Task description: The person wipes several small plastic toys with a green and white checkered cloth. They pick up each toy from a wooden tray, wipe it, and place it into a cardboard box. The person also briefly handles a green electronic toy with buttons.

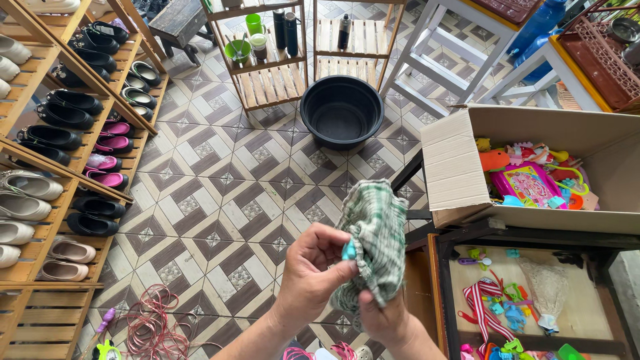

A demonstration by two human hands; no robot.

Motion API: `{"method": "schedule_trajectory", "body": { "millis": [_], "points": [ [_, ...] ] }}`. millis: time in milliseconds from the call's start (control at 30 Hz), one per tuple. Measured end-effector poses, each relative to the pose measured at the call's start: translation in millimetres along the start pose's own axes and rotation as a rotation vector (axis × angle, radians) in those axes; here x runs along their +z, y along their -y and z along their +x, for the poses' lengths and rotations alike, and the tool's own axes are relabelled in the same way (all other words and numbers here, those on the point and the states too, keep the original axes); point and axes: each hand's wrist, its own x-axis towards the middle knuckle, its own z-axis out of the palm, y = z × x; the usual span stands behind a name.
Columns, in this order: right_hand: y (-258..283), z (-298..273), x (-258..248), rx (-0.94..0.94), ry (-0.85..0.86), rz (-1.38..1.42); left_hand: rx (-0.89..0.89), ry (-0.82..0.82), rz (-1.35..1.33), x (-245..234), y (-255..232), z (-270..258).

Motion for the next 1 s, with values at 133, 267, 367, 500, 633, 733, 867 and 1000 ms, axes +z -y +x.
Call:
{"method": "schedule_trajectory", "body": {
  "millis": [133, 267, 367, 500, 633, 733, 867, 1000],
  "points": [
    [10, 11, -2, 0.043, 0.050, 0.027, -0.095, 0.045, -0.023, 8, -7, 2],
    [16, 28, -8, 0.131, -0.002, 0.118, -0.079, 0.071, 0.081, 17, -10, 1],
    [21, 29, -2, 0.025, 0.042, 0.054, -0.035, -0.020, -0.158, 20, -11, 0],
    [19, 24, 5, 0.001, 0.075, 0.014, -0.029, 0.008, -0.024, 11, -17, 2],
    [8, 25, 4, 0.049, -0.035, -0.007, -0.058, 0.127, 0.142, 0, -13, 4],
    [6, 26, 14, -0.017, 0.028, 0.073, 0.020, 0.067, 0.099, -11, -14, 2],
    [6, 30, 38, -0.051, 0.053, -0.078, -0.034, -0.027, 0.043, -30, -24, 8],
    [5, 45, 44, 0.113, 0.071, 0.113, 0.011, 0.059, 0.202, -43, -33, 12]
  ]
}}
